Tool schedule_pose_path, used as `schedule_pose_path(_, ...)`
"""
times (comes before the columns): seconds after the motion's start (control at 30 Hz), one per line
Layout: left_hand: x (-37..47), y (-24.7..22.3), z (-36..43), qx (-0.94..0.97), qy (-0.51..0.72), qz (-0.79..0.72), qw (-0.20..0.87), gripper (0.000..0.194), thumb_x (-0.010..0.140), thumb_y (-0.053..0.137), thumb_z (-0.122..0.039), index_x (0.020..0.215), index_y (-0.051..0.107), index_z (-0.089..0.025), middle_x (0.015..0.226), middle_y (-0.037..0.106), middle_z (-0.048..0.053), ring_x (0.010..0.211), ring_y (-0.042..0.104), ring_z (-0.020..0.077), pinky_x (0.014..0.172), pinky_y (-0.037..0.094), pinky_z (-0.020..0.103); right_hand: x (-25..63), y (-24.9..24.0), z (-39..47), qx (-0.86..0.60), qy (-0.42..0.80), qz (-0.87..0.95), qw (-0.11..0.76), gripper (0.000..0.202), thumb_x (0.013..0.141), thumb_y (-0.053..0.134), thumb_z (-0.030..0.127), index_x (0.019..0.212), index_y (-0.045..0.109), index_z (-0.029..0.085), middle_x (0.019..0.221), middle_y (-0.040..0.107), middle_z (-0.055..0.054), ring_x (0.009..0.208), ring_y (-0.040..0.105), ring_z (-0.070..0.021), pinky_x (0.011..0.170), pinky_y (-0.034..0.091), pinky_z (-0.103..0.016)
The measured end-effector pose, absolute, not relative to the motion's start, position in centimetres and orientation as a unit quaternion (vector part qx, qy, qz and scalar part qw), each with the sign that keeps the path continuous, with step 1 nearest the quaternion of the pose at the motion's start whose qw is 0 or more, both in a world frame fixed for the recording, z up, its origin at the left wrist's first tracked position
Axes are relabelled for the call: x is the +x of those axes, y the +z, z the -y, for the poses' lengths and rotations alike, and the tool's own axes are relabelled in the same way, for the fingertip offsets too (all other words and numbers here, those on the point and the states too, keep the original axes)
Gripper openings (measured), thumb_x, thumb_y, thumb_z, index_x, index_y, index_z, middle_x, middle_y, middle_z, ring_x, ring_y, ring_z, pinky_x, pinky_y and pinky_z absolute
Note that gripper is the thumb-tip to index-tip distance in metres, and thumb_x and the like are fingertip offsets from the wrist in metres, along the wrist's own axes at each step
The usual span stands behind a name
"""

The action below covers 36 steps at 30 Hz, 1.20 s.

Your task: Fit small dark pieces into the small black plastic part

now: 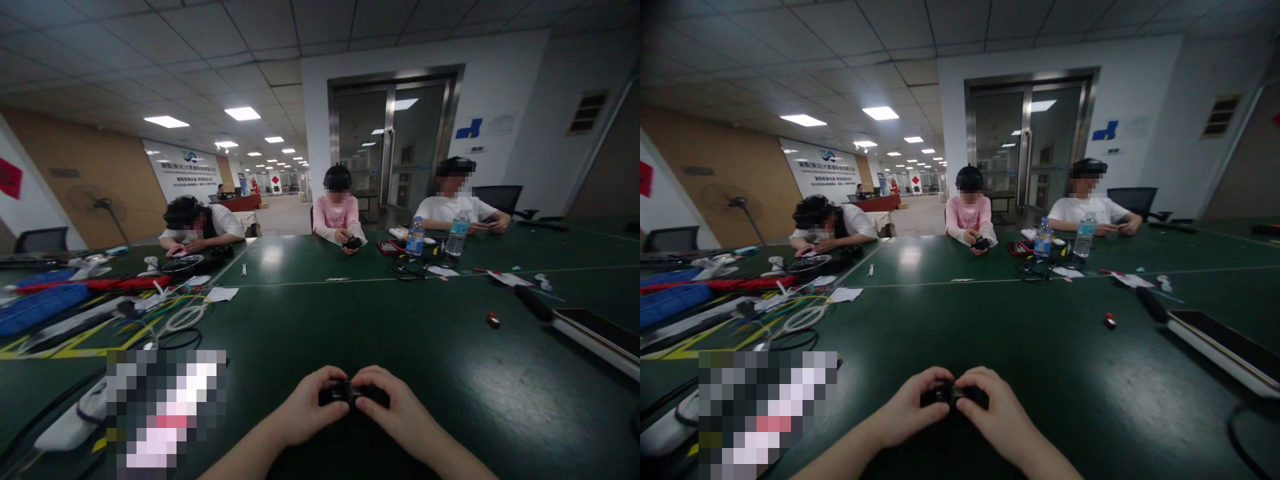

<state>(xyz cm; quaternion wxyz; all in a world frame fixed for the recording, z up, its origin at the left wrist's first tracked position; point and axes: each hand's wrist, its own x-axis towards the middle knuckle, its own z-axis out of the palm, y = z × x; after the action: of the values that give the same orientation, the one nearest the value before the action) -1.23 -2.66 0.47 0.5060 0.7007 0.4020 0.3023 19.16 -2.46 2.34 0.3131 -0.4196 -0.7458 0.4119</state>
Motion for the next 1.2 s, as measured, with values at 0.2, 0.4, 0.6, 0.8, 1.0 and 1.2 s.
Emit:
schedule_pose_path(0.2,-1.01,0.86,2.71,0.696,0.307,-0.400,0.511,0.036,0.077,0.062,-0.023,0.111,0.050,-0.016,0.102,0.059,0.005,0.094,0.056,0.0196,0.081,0.044,0.032,19.35,2.00,2.41,-0.416,0.403,0.757,0.304,0.018,0.075,0.060,0.021,0.092,0.066,0.024,0.106,0.061,-0.004,0.104,0.055,-0.0214,0.093,0.041,-0.035)
schedule_pose_path(0.4,-1.19,0.67,2.59,0.696,0.307,-0.402,0.510,0.036,0.078,0.061,-0.026,0.111,0.049,-0.017,0.099,0.059,0.004,0.091,0.057,0.0185,0.078,0.045,0.031,19.62,1.94,2.42,-0.426,0.409,0.755,0.284,0.027,0.074,0.062,0.021,0.100,0.065,0.025,0.114,0.059,-0.005,0.109,0.053,-0.0224,0.097,0.039,-0.037)
schedule_pose_path(0.6,-1.46,0.75,2.46,0.689,0.327,-0.386,0.519,0.035,0.081,0.059,-0.030,0.112,0.049,-0.018,0.102,0.058,0.004,0.092,0.056,0.0188,0.080,0.044,0.031,19.97,1.86,2.24,-0.422,0.417,0.745,0.305,0.041,0.073,0.061,0.019,0.113,0.058,0.026,0.116,0.060,-0.004,0.110,0.053,-0.0239,0.095,0.041,-0.039)
schedule_pose_path(0.8,-1.56,1.06,2.45,0.706,0.317,-0.398,0.492,0.036,0.080,0.059,-0.032,0.112,0.051,-0.019,0.104,0.058,0.004,0.093,0.055,0.0200,0.081,0.043,0.032,19.82,1.62,2.30,-0.402,0.408,0.756,0.317,0.030,0.074,0.060,0.018,0.102,0.063,0.026,0.115,0.061,-0.004,0.111,0.053,-0.0236,0.100,0.037,-0.041)
schedule_pose_path(1.0,-1.59,0.96,2.42,0.725,0.318,-0.392,0.468,0.041,0.077,0.062,-0.038,0.112,0.054,-0.018,0.105,0.059,0.006,0.097,0.055,0.0226,0.084,0.043,0.033,19.78,1.58,2.31,-0.385,0.420,0.756,0.322,0.025,0.075,0.061,0.016,0.097,0.066,0.025,0.109,0.062,-0.004,0.106,0.056,-0.0213,0.097,0.041,-0.037)
schedule_pose_path(1.2,-1.63,0.67,2.40,0.716,0.320,-0.395,0.478,0.046,0.078,0.062,-0.037,0.118,0.051,-0.018,0.113,0.058,0.008,0.104,0.055,0.0243,0.090,0.042,0.036,19.84,1.75,2.27,-0.381,0.426,0.758,0.314,0.025,0.078,0.058,0.017,0.099,0.067,0.028,0.110,0.060,-0.003,0.106,0.056,-0.0205,0.094,0.042,-0.035)
